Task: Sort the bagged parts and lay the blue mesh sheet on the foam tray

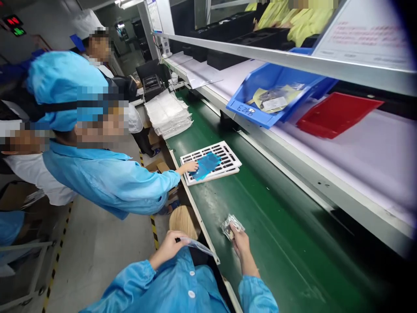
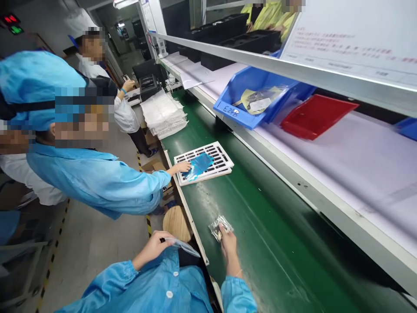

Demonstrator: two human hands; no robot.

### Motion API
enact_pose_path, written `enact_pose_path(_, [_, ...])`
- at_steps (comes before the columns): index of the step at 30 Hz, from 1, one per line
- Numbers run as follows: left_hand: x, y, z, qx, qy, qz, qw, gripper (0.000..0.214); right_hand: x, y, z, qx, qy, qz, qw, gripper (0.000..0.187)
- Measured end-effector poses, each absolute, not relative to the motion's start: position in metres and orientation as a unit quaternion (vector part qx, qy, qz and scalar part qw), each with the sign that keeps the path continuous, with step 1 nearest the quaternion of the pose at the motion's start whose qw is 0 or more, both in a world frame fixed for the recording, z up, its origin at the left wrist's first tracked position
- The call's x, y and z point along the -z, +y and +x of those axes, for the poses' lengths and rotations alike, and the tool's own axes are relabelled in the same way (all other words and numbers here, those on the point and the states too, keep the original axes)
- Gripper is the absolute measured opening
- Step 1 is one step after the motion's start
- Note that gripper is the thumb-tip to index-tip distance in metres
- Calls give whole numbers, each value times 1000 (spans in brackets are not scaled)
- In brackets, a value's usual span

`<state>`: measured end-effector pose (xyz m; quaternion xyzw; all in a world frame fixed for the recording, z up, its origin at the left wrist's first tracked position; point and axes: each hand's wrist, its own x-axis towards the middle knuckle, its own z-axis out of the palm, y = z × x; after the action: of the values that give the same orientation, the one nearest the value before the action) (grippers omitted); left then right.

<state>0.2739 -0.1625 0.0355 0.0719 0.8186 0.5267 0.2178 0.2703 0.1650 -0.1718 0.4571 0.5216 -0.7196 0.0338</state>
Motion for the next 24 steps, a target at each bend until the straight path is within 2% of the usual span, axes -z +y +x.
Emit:
enact_pose_path(7, [-23, -158, 276, -531, 826, -31, 188, 55, 163, 166, 267, 797, 428, 422, 64, 17])
enact_pose_path(12, [-12, -145, 256, -554, 805, -102, 187, 75, 159, 167, 254, 794, 418, 436, 68, 13])
enact_pose_path(15, [-4, -136, 238, -568, 784, -127, 214, 86, 146, 169, 258, 796, 420, 429, 75, 19])
enact_pose_path(17, [1, -128, 227, -579, 772, -135, 225, 88, 132, 169, 264, 805, 425, 403, 89, 33])
enact_pose_path(22, [8, -103, 216, -600, 760, -119, 220, 79, 91, 164, 272, 832, 446, 292, 155, 94])
enact_pose_path(24, [9, -96, 220, -604, 757, -95, 228, 75, 78, 163, 276, 835, 457, 260, 162, 105])
